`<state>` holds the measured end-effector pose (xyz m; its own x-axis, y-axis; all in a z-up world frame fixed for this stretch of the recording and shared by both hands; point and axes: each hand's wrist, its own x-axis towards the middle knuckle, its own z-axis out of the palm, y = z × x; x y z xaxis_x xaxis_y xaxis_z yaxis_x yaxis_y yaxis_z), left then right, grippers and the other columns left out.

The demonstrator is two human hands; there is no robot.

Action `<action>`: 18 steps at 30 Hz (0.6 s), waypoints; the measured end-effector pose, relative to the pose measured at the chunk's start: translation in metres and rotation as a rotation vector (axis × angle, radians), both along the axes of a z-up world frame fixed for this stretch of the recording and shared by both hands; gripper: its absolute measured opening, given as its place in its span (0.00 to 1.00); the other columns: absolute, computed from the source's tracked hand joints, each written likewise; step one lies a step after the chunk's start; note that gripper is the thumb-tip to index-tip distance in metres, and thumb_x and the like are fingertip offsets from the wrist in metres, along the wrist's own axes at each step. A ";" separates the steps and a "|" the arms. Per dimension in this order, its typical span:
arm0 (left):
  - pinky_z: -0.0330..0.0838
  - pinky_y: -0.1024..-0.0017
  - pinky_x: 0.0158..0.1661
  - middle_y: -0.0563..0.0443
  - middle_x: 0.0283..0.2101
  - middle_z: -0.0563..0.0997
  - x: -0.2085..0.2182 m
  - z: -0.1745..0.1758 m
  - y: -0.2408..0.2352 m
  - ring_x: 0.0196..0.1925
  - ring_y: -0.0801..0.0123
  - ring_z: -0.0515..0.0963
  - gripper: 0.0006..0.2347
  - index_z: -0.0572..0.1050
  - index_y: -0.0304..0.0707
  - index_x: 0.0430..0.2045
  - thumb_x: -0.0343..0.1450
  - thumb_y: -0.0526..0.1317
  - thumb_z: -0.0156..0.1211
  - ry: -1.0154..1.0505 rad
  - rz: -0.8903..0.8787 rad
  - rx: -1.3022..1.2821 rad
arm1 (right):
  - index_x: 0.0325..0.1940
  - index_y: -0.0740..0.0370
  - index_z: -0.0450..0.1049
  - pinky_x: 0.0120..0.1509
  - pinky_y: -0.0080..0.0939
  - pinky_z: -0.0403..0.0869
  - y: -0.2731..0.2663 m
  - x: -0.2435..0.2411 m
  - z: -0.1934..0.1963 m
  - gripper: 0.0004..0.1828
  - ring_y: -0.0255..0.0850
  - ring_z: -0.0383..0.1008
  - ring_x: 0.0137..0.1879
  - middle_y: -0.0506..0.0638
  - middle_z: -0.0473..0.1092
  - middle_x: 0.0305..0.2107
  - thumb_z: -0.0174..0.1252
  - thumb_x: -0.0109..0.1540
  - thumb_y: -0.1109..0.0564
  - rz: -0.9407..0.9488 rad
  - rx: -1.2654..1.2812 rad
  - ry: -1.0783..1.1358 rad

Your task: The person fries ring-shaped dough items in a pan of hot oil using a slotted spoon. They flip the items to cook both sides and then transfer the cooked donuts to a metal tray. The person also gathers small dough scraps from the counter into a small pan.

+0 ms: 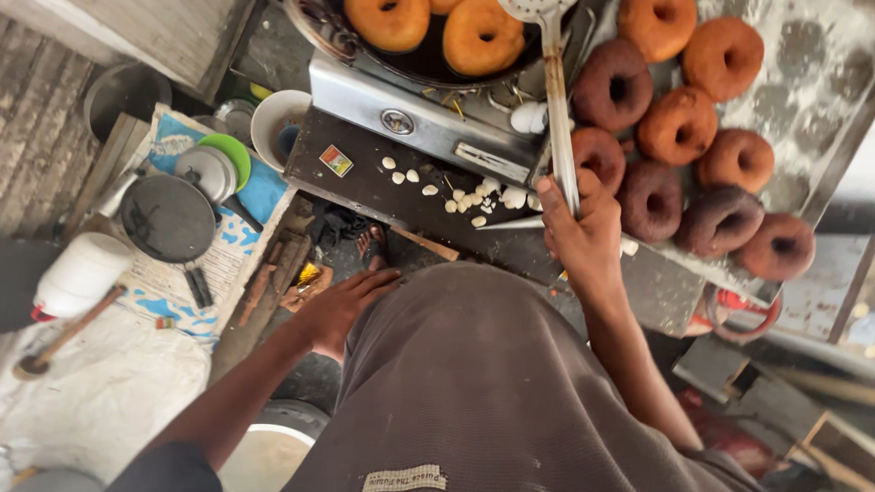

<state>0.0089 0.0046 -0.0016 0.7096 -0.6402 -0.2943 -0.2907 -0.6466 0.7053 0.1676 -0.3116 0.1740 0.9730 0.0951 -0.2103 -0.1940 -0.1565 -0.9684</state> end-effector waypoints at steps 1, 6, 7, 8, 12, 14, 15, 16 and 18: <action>0.51 0.49 0.72 0.48 0.75 0.51 0.000 0.001 0.000 0.76 0.46 0.51 0.66 0.49 0.52 0.70 0.35 0.60 0.87 0.013 -0.002 0.006 | 0.41 0.63 0.68 0.20 0.29 0.56 0.000 0.000 0.001 0.12 0.26 0.57 0.19 0.40 0.61 0.19 0.58 0.70 0.53 -0.007 0.012 0.012; 0.52 0.53 0.72 0.53 0.76 0.51 0.002 0.004 -0.004 0.76 0.52 0.53 0.67 0.48 0.54 0.70 0.35 0.58 0.87 0.072 -0.010 0.117 | 0.44 0.63 0.70 0.20 0.29 0.58 0.000 -0.003 0.005 0.12 0.26 0.59 0.18 0.40 0.63 0.19 0.58 0.69 0.51 -0.028 -0.055 0.015; 0.52 0.52 0.72 0.52 0.75 0.51 0.003 0.004 -0.004 0.76 0.51 0.53 0.66 0.48 0.53 0.70 0.35 0.59 0.87 0.044 -0.020 0.100 | 0.44 0.64 0.70 0.20 0.29 0.58 0.001 -0.004 0.005 0.12 0.26 0.59 0.18 0.40 0.64 0.19 0.58 0.70 0.51 -0.035 -0.050 0.019; 0.52 0.51 0.72 0.51 0.75 0.51 0.003 0.005 -0.004 0.75 0.50 0.53 0.66 0.48 0.52 0.70 0.36 0.60 0.87 0.016 -0.024 0.083 | 0.45 0.64 0.70 0.20 0.29 0.58 0.000 -0.003 0.006 0.13 0.26 0.59 0.19 0.40 0.64 0.19 0.58 0.70 0.51 -0.036 -0.044 0.023; 0.53 0.51 0.71 0.50 0.75 0.51 0.006 0.007 -0.005 0.75 0.49 0.53 0.67 0.46 0.52 0.70 0.36 0.60 0.88 0.023 -0.038 0.102 | 0.45 0.64 0.70 0.21 0.29 0.58 -0.002 -0.004 0.007 0.13 0.26 0.59 0.19 0.40 0.63 0.20 0.59 0.70 0.51 -0.046 -0.027 0.020; 0.53 0.50 0.71 0.52 0.75 0.51 0.007 0.007 -0.006 0.75 0.51 0.54 0.67 0.46 0.53 0.70 0.35 0.59 0.88 0.038 -0.033 0.124 | 0.45 0.64 0.69 0.21 0.29 0.58 -0.003 -0.004 0.006 0.12 0.26 0.59 0.19 0.40 0.63 0.20 0.58 0.70 0.51 -0.047 -0.025 0.019; 0.53 0.50 0.71 0.53 0.75 0.52 0.006 0.008 -0.005 0.75 0.51 0.54 0.67 0.46 0.54 0.70 0.35 0.59 0.88 0.045 -0.030 0.135 | 0.45 0.64 0.69 0.21 0.29 0.58 -0.004 -0.005 0.006 0.12 0.26 0.59 0.19 0.41 0.63 0.20 0.58 0.70 0.52 -0.047 -0.023 0.018; 0.54 0.51 0.71 0.53 0.75 0.52 0.006 0.007 -0.005 0.76 0.52 0.54 0.67 0.46 0.54 0.70 0.35 0.58 0.88 0.047 -0.030 0.134 | 0.45 0.64 0.69 0.21 0.29 0.58 -0.004 -0.005 0.005 0.12 0.26 0.59 0.19 0.40 0.63 0.20 0.58 0.70 0.52 -0.048 -0.009 0.016; 0.54 0.51 0.71 0.54 0.75 0.52 0.006 0.007 -0.004 0.76 0.52 0.54 0.67 0.47 0.55 0.70 0.35 0.58 0.87 0.049 -0.030 0.131 | 0.45 0.64 0.69 0.21 0.29 0.58 -0.005 -0.005 0.004 0.12 0.26 0.58 0.19 0.40 0.63 0.20 0.58 0.70 0.52 -0.049 0.019 0.010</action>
